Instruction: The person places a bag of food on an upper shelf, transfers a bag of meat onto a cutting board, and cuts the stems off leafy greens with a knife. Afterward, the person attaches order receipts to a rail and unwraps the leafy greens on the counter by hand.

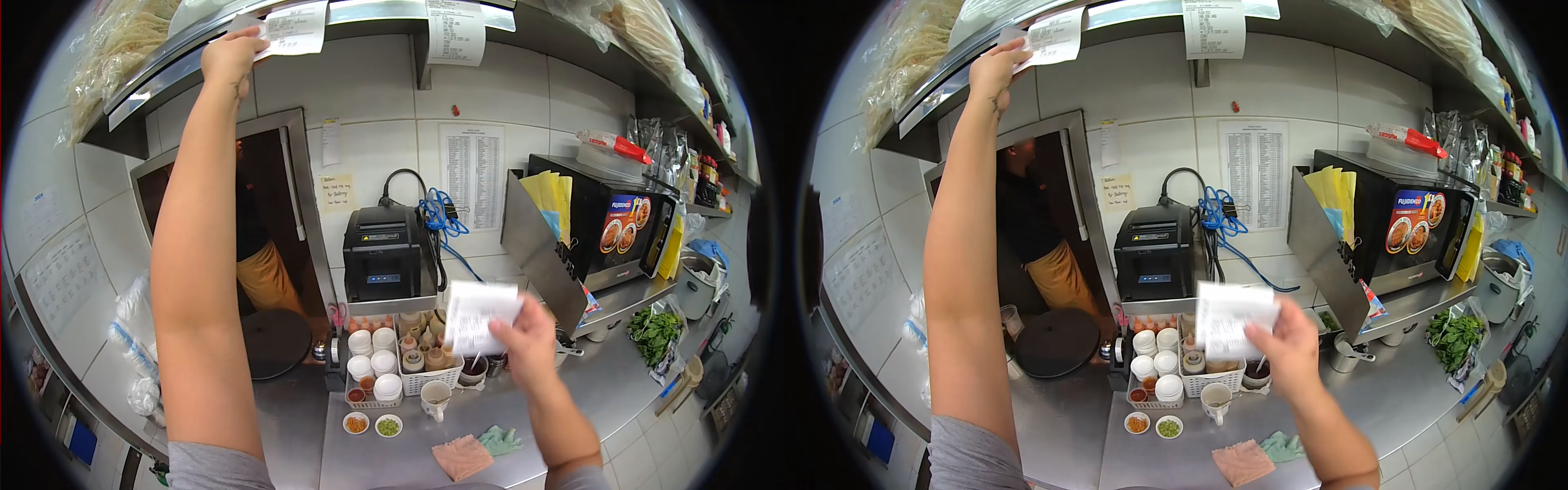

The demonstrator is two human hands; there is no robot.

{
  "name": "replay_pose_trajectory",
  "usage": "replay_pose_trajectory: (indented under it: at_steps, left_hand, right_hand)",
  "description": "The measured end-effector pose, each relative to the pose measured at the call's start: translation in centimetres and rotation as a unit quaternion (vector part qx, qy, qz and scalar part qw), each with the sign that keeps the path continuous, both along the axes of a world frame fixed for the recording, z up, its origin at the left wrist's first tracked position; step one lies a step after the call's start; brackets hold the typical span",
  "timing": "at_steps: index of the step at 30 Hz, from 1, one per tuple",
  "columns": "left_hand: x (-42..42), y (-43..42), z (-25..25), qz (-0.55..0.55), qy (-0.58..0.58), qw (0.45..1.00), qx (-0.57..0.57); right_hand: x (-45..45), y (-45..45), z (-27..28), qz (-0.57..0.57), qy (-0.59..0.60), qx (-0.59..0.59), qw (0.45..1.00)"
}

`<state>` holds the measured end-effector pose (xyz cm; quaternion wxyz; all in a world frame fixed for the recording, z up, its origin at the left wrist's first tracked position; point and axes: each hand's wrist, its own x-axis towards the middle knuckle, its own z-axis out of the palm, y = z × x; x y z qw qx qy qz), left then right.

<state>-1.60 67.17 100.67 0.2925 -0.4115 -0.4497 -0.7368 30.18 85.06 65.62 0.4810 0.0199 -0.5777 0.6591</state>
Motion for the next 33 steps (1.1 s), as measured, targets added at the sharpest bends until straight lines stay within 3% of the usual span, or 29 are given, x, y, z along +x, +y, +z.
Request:
replay_pose_trajectory:
  at_steps: [2,4,5,6,8,10,11,13,15,16,19,20,21,24,26,27,29,31,33]
  left_hand:
    - [-0.5,0.3,0.4,0.015,0.005,1.000,-0.019]
    - [-1.0,0.5,0.2,0.023,0.043,0.998,-0.027]
    - [-1.6,0.7,0.2,0.060,0.049,0.997,-0.024]
    - [-1.3,0.7,0.0,0.096,0.049,0.994,-0.025]
    - [-0.8,0.9,-0.3,0.125,0.049,0.991,-0.017]
    - [0.3,0.7,-0.7,0.163,0.044,0.985,-0.032]
    - [0.4,0.2,-0.7,0.196,0.040,0.979,-0.049]
    - [-1.2,-0.5,-0.3,0.233,0.046,0.971,-0.025]
    - [-1.2,-1.5,-0.7,0.276,0.061,0.959,-0.016]
    - [-1.8,-1.9,-0.7,0.162,0.040,0.986,-0.016]
    - [-1.5,-2.2,0.0,0.241,0.050,0.969,-0.001]
    - [-1.2,-2.1,0.1,0.228,0.061,0.972,-0.002]
    - [-0.9,-2.1,0.2,0.225,0.061,0.972,0.000]
    - [-2.0,-3.0,0.5,0.236,0.049,0.970,-0.045]
    - [-5.1,-5.0,0.3,0.286,0.051,0.957,0.001]
    - [-5.9,-6.3,-0.9,0.299,0.044,0.953,-0.001]
    - [-6.7,-9.7,-4.7,0.348,0.023,0.937,0.026]
    - [-3.2,-12.6,-11.2,0.276,-0.006,0.961,-0.008]
    - [-0.9,-14.9,-19.4,0.159,-0.073,0.985,-0.015]
  right_hand:
    - [-2.2,0.3,5.7,-0.010,0.013,0.208,0.978]
    - [-4.8,-1.3,14.3,-0.213,-0.003,0.520,0.828]
    - [-7.7,-1.9,17.9,-0.296,0.106,0.583,0.749]
    - [-10.3,-2.7,21.9,-0.353,0.182,0.628,0.669]
    - [-14.2,-4.6,28.4,-0.387,0.203,0.678,0.591]
    - [-16.8,-5.9,32.5,-0.417,0.082,0.703,0.570]
    - [-17.6,-5.6,33.2,-0.414,0.088,0.704,0.571]
    - [-18.9,-3.8,34.3,-0.505,-0.003,0.708,0.493]
    - [-19.0,-1.4,35.7,-0.529,0.043,0.700,0.478]
    - [-18.5,-0.2,36.5,-0.473,0.025,0.724,0.501]
    - [-16.8,-3.8,34.2,-0.473,0.024,0.720,0.506]
    - [-18.5,-4.0,33.9,-0.513,0.050,0.720,0.465]
    - [-19.3,-5.2,33.5,-0.482,0.066,0.738,0.468]
    - [-21.7,-7.1,34.0,-0.452,0.012,0.747,0.487]
    - [-24.0,-7.2,35.4,-0.474,-0.045,0.709,0.521]
    - [-23.2,-8.5,34.9,-0.452,-0.074,0.666,0.589]
    - [-24.1,-7.3,34.9,-0.426,0.145,0.717,0.532]
    - [-19.0,-11.0,31.3,-0.359,0.184,0.634,0.659]
    - [-17.2,-12.7,25.7,-0.375,0.205,0.558,0.711]
